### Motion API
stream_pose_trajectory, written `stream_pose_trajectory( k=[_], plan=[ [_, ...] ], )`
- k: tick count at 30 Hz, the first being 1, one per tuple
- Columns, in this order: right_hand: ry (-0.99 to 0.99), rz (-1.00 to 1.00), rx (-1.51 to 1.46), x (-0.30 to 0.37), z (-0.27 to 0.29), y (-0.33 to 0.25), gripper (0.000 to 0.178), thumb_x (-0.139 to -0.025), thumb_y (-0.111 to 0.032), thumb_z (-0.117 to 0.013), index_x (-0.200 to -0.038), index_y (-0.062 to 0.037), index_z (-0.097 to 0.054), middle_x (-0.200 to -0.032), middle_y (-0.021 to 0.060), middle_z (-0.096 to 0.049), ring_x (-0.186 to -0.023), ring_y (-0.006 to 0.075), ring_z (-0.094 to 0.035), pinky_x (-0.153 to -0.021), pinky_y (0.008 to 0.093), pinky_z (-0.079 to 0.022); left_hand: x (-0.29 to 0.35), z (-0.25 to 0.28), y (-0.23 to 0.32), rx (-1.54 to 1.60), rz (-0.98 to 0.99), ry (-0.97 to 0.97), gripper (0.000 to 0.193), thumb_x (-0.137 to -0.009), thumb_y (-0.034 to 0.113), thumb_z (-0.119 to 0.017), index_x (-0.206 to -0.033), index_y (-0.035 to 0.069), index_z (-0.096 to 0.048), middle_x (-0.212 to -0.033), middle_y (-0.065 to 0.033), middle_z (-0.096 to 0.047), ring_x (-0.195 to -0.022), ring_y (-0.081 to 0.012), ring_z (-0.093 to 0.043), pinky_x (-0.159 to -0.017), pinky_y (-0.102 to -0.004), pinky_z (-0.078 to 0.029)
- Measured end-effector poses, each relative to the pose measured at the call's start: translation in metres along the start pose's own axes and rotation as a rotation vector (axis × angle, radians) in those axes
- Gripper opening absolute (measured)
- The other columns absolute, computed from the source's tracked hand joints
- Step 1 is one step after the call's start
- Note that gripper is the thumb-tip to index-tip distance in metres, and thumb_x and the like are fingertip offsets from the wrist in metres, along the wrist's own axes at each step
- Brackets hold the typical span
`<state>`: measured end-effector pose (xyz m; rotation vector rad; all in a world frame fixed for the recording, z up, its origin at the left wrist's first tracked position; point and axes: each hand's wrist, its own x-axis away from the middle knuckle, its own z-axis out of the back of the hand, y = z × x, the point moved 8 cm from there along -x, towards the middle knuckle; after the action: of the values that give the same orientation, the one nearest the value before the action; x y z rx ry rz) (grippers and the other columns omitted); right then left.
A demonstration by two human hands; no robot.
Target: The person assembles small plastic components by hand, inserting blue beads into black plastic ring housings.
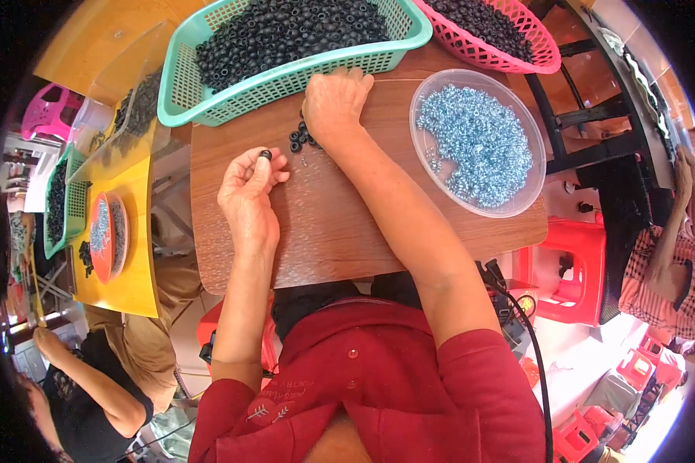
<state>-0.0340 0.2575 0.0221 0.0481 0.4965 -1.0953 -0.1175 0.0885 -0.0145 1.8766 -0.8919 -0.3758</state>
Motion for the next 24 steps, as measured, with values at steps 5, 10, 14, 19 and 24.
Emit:
stream_pose_trajectory(
  k=[5,10,14,19,24],
  plan=[
    [-0.047,-0.037,-0.016,0.001,0.000,0.002,0.009,-0.065,-0.015,-0.073,-0.071,-0.0089,-0.072,-0.082,0.0138,-0.066,-0.086,0.0301,-0.058,-0.078,0.0446,-0.037,0.004,0.000,-0.007,-0.031,0.029,0.000,0.012,-0.089,0.002,-0.061,-0.099,-0.004,-0.058,-0.094,-0.0125,-0.064,-0.082,-0.0192,-0.064,-0.071,-0.0297,-0.054],
    [0.043,-0.041,-0.027,0.002,0.006,-0.003,0.010,-0.068,-0.015,-0.071,-0.069,-0.0046,-0.071,-0.078,0.0170,-0.066,-0.080,0.0327,-0.060,-0.073,0.0465,-0.040,0.005,-0.003,-0.008,-0.102,0.008,-0.011,0.013,-0.090,0.003,-0.060,-0.101,-0.004,-0.058,-0.096,-0.0141,-0.064,-0.086,-0.0230,-0.065,-0.076,-0.0328,-0.055],
    [0.044,-0.055,-0.014,0.002,0.006,-0.005,0.010,-0.065,-0.015,-0.071,-0.068,-0.0047,-0.071,-0.077,0.0164,-0.066,-0.080,0.0324,-0.060,-0.072,0.0459,-0.040,0.007,-0.011,-0.008,-0.118,0.007,-0.027,0.011,-0.089,0.002,-0.060,-0.099,-0.004,-0.059,-0.094,-0.0115,-0.064,-0.085,-0.0199,-0.064,-0.075,-0.0304,-0.054],
    [0.010,-0.061,-0.063,0.003,0.004,-0.001,0.007,-0.065,-0.014,-0.071,-0.069,-0.0088,-0.071,-0.080,0.0146,-0.065,-0.084,0.0307,-0.058,-0.076,0.0458,-0.036,0.006,-0.015,-0.012,-0.124,0.012,-0.040,0.013,-0.089,0.002,-0.061,-0.099,-0.005,-0.059,-0.095,-0.0136,-0.064,-0.086,-0.0228,-0.065,-0.076,-0.0321,-0.055],
    [0.150,-0.002,-0.102,0.010,0.024,0.007,0.009,-0.067,-0.016,-0.069,-0.068,-0.0070,-0.069,-0.078,0.0139,-0.064,-0.082,0.0303,-0.057,-0.074,0.0452,-0.036,0.008,-0.023,-0.016,-0.080,0.017,-0.034,0.010,-0.089,0.001,-0.061,-0.097,-0.004,-0.060,-0.092,-0.0111,-0.065,-0.083,-0.0180,-0.063,-0.075,-0.0294,-0.054]
  ],
)
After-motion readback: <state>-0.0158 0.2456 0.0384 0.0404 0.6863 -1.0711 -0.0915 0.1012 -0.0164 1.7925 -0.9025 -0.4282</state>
